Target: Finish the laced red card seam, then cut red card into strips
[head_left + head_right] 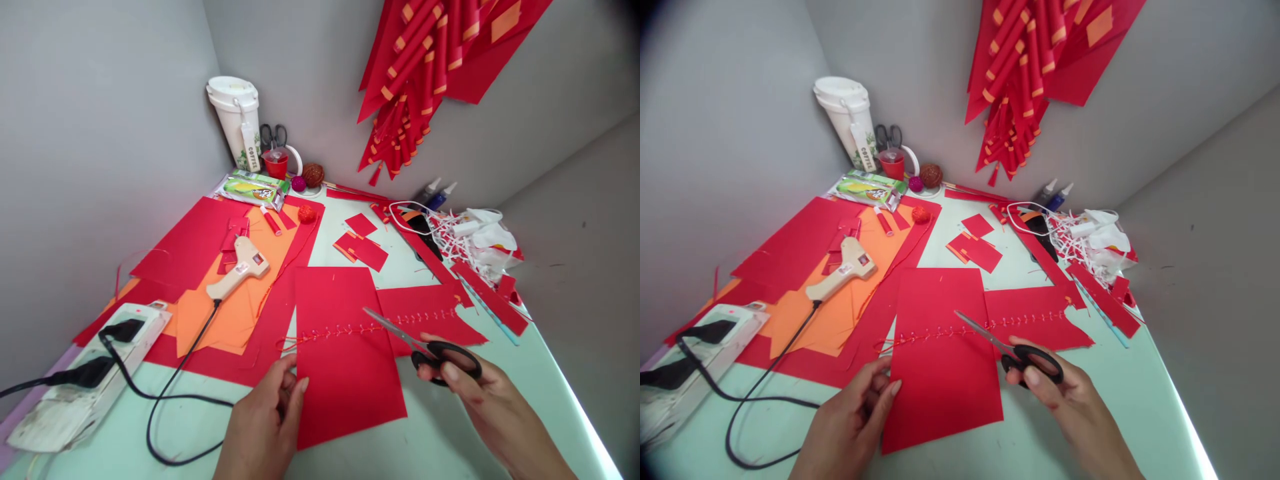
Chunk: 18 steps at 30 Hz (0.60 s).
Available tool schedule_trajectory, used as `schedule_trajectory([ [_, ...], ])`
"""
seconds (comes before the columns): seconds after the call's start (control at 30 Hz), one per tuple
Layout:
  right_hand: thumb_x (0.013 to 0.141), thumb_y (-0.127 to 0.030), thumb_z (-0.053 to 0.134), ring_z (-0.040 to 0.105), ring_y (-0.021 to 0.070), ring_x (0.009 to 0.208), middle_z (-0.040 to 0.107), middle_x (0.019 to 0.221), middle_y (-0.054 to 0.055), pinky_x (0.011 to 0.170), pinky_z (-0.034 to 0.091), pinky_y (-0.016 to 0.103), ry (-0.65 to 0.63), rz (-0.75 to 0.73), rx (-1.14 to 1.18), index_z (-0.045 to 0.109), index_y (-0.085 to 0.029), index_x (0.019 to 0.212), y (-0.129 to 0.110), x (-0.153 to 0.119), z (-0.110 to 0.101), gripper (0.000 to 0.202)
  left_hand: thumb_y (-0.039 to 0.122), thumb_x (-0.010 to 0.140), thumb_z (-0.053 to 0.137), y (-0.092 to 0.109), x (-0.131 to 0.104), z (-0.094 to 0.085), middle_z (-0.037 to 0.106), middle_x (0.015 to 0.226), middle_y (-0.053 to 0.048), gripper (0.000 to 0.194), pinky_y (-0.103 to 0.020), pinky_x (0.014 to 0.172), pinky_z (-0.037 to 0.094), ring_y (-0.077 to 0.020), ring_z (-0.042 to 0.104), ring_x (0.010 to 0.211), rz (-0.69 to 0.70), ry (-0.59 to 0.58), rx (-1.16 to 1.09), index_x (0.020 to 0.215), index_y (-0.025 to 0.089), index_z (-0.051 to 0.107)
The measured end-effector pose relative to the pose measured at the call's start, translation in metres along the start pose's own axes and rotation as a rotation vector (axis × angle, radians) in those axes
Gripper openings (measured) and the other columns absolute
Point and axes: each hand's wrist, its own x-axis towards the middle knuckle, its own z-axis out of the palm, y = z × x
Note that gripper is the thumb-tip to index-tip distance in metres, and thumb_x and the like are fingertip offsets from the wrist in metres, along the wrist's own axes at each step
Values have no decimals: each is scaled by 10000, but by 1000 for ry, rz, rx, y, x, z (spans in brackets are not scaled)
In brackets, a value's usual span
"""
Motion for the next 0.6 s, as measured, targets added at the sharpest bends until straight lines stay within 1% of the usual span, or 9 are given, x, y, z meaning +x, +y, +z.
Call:
schedule_trajectory([
  [0.07, 831, -500, 643, 655, 265, 1014, 741, 952, 97, 922, 505, 389, -69, 54, 267, 696, -253, 1118, 12, -5, -3, 382, 420, 911, 486, 0, 0, 0, 652, 680, 56, 249, -206, 524, 493, -115, 613, 516, -7, -3, 4, 1072, 247, 566],
  [0.1, 830, -488, 648, 654, 265, 1019, 739, 965, 101, 932, 499, 398, -90, 64, 374, 706, -252, 1070, 16, -8, -2, 342, 420, 911, 485, 1, 0, 0, 652, 679, 54, 248, -208, 522, 493, -117, 612, 515, -7, -1, 6, 1068, 246, 566],
  [0.17, 815, -468, 670, 671, 259, 964, 737, 941, 100, 882, 523, 399, -86, 83, 529, 717, -256, 975, 23, -14, -1, 271, 421, 911, 482, 2, 0, 1, 654, 681, 49, 247, -210, 518, 492, -120, 615, 519, -3, 2, 8, 1060, 243, 567],
  [0.23, 780, -455, 713, 689, 256, 893, 737, 902, 93, 811, 550, 399, -28, 126, 606, 713, -266, 942, 27, -21, -1, 248, 417, 913, 480, 3, 0, 1, 653, 677, 47, 246, -209, 516, 492, -121, 614, 518, 2, 2, 10, 1058, 240, 568],
  [0.3, 737, -439, 764, 694, 262, 903, 742, 934, 96, 782, 559, 388, 62, 200, 595, 706, -275, 961, 30, -27, -3, 285, 414, 915, 480, 3, 0, 1, 652, 671, 48, 247, -207, 522, 495, -120, 616, 519, 8, 8, 19, 1066, 239, 569],
  [0.37, 711, -441, 791, 683, 272, 965, 740, 999, 108, 780, 559, 364, 104, 254, 514, 694, -271, 1028, 32, -32, -8, 374, 415, 915, 481, 3, 1, 1, 653, 668, 48, 256, -206, 527, 500, -121, 621, 522, 14, 22, 27, 1075, 238, 572],
  [0.47, 733, -464, 771, 654, 270, 1009, 720, 1088, 126, 746, 554, 317, 73, 259, 363, 656, -260, 1159, 31, -37, -13, 486, 417, 911, 481, 3, 0, 1, 656, 669, 46, 267, -207, 519, 500, -123, 623, 516, 14, 32, 25, 1080, 233, 577],
  [0.57, 762, -442, 751, 643, 255, 943, 702, 1127, 117, 622, 524, 278, 32, 218, 278, 606, -281, 1255, 26, -37, -14, 538, 411, 910, 484, 3, 0, 0, 651, 664, 52, 258, -205, 527, 498, -120, 622, 521, 8, 23, 25, 1077, 236, 576],
  [0.6, 778, -429, 739, 640, 243, 902, 705, 1105, 109, 603, 509, 276, 13, 194, 274, 592, -293, 1275, 24, -36, -14, 536, 409, 912, 483, 3, -1, 0, 649, 663, 54, 255, -205, 533, 498, -120, 623, 525, 5, 20, 27, 1078, 238, 574],
])
